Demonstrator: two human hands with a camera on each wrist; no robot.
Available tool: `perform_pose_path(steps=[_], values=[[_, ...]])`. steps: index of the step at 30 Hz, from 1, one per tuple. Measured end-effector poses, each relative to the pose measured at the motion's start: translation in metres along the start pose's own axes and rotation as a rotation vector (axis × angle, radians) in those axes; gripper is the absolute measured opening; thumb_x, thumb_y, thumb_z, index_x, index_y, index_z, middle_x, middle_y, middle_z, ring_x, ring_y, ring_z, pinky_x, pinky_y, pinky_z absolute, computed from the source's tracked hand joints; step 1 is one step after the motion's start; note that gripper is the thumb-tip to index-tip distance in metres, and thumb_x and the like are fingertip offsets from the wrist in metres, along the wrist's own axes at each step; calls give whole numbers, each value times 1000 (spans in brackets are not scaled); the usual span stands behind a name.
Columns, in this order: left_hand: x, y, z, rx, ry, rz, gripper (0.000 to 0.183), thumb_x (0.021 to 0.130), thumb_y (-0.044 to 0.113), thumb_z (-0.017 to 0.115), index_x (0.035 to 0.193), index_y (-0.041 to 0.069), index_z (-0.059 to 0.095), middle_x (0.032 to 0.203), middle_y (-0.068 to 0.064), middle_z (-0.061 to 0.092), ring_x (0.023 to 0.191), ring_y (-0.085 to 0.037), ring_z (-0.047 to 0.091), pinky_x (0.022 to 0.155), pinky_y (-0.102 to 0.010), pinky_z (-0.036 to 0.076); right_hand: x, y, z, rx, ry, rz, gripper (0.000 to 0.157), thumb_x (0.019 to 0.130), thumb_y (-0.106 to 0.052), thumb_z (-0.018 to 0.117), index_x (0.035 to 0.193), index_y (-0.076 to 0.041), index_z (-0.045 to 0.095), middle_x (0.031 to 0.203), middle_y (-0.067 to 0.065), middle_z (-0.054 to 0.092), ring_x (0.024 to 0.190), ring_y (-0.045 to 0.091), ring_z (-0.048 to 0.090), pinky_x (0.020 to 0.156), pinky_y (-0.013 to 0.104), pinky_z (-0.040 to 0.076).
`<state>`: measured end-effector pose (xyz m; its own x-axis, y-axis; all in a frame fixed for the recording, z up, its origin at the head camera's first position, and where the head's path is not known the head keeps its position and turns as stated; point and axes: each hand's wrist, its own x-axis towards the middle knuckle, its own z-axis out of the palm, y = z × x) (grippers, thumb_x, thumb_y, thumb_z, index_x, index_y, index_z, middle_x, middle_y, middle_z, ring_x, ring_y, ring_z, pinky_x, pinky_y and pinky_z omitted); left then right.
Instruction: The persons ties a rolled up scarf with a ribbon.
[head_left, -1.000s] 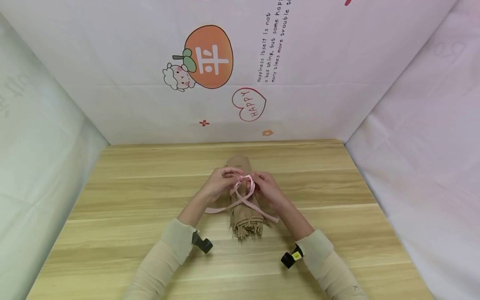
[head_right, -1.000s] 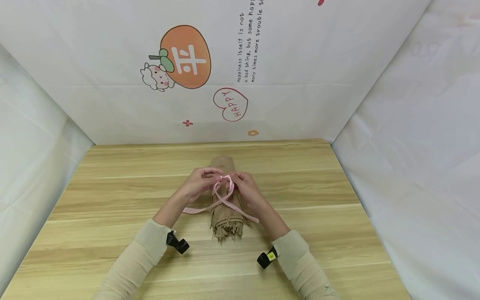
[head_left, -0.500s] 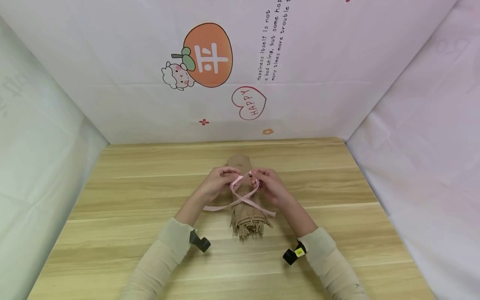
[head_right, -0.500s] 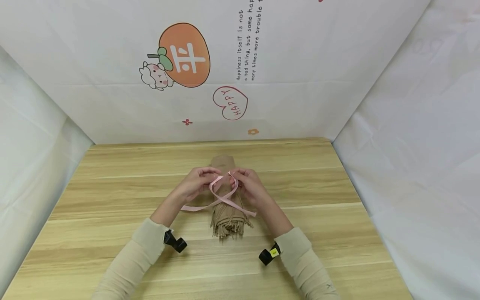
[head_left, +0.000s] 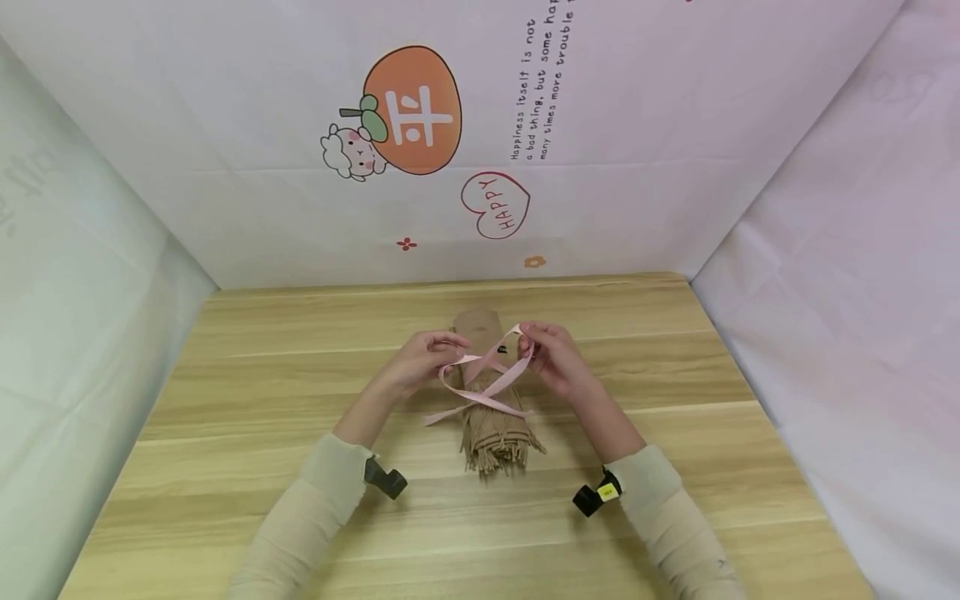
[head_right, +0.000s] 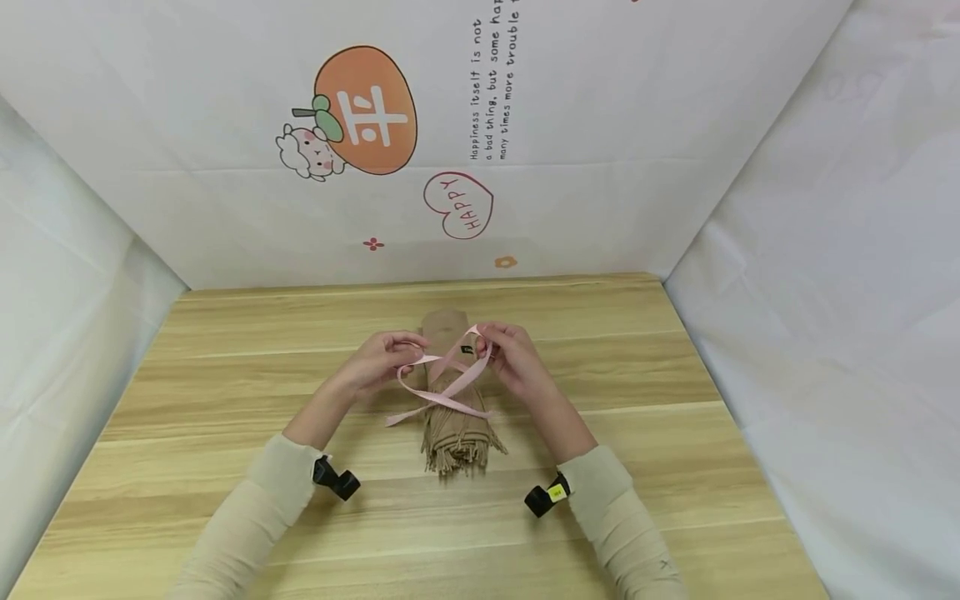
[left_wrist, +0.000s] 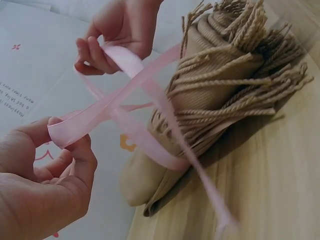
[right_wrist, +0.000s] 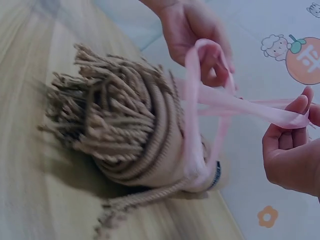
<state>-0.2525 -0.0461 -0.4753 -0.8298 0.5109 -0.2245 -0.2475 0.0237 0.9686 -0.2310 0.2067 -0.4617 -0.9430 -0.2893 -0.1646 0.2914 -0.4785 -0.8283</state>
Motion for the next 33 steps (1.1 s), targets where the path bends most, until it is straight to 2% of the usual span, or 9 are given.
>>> perform_pose_path(steps=[3,7,14,18,21,24,27,31,33], values=[[-3,4,-7,34,-10,-6,39,98,0,55,133,-15,48,79,3,63,62,-3,51,56,-14,43,-2,-7,-4,-49,12,-4,29,105,-4,43,86,-7,65,64,-2,62,59,9,57,59,19,49],[-7,9,-17,86,-11,-8,38,97,-1,54,131,-16,48,77,6,62,62,-4,49,57,-15,43,-5,-18,-10,-187,41,-7,26,104,-7,46,90,-9,67,65,-3,62,60,9,57,61,19,48],[-15,10,-38,192,8,-17,34,96,2,58,127,-13,53,70,6,55,61,-5,45,58,-18,39,-6,-43,-25,-516,58,-41,23,104,-14,51,88,-12,67,58,-6,56,56,6,51,58,18,44],[-21,11,-48,226,16,-11,30,96,3,59,123,-11,55,71,6,53,60,-6,42,58,-19,37,-5,-60,-37,-730,40,-31,23,102,-21,57,84,-8,63,58,-6,48,59,9,44,70,25,45],[-25,13,-54,241,18,0,30,96,4,60,121,-11,55,68,8,52,59,-5,41,58,-19,36,-7,-72,-44,-864,21,-7,25,101,-24,59,90,-2,62,60,-4,45,62,12,41,74,30,42],[-29,13,-59,266,29,-2,31,95,5,61,121,-11,56,64,8,49,58,-5,40,57,-19,35,-12,-81,-50,-1014,-18,-4,28,101,-26,59,91,0,61,61,-2,44,62,16,39,70,30,39],[-31,9,-63,303,42,-8,30,95,7,62,120,-10,58,65,7,50,58,-6,40,58,-20,37,-15,-87,-57,-1157,-64,-38,35,102,-28,57,80,-1,57,62,1,47,58,18,39,69,32,40],[-33,3,-66,321,57,-35,32,95,8,64,121,-9,57,76,5,57,62,-7,42,63,-21,41,-17,-92,-67,-1299,-79,-77,43,103,-30,56,68,-5,52,61,5,52,52,12,33,63,31,40],[-33,0,-67,325,54,-40,33,95,8,64,122,-10,56,80,4,57,64,-7,43,64,-22,41,-19,-96,-70,-1362,-88,-82,41,103,-29,56,69,-6,55,59,3,51,50,8,29,57,29,37]])
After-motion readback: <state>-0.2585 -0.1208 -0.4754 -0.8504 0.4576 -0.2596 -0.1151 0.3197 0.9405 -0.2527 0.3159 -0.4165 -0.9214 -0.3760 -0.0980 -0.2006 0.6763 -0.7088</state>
